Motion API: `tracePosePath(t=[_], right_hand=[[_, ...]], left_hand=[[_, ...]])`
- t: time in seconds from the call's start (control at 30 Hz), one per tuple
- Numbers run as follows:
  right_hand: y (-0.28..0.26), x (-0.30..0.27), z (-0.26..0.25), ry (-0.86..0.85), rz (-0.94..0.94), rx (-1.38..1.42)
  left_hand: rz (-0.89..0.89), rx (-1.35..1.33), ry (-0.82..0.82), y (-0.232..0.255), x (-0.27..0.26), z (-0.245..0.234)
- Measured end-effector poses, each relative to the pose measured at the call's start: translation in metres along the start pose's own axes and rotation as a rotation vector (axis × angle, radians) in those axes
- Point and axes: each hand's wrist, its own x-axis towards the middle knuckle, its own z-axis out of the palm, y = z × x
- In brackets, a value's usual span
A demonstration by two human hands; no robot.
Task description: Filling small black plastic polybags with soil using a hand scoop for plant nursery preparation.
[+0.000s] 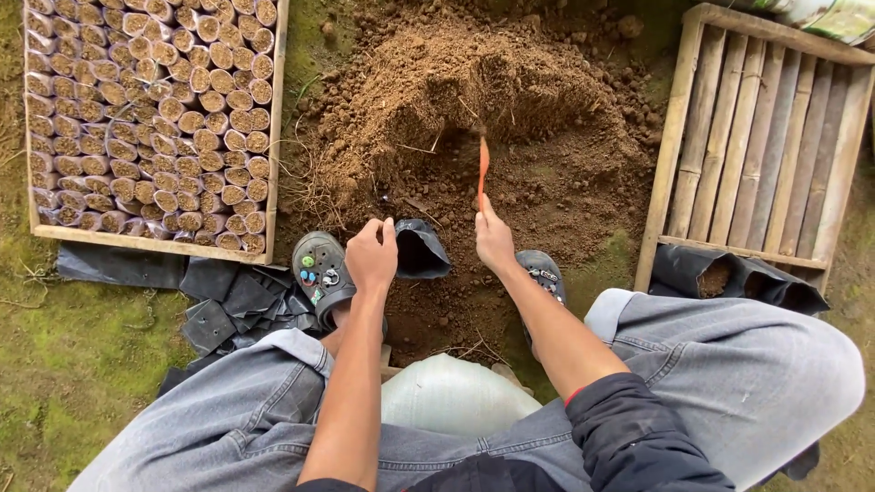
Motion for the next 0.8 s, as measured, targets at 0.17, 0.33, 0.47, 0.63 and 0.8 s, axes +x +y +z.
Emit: tracePosePath(t=[0.17,0.33,0.47,0.63,0.8], right_hand=[[0.028,-0.009,0.026,-0.126,-0.025,-0.191],[0.026,-0.028,0.044,-0.210,-0.084,-0.332],[0.014,-0.056,0.045,0.206,0.030,-0.151],[0.071,-0.028,0.040,0.646,0.195,-0.001],[0.145,0.029,0.004,0.162,0.502,-0.023]], left_hand=[[-0.010,-0.015,-0.002,-0.002,-0.002,0.002],[0.021,-0.038,0.019,0.000,-0.001,-0.004],[0.064,-0.032,0.034,-0.004,-0.005,-0.004],[0.101,0.024,0.030,-0.007,-0.005,-0.003],[0.115,0.001,-0.017,-0.001,-0.009,-0.011]])
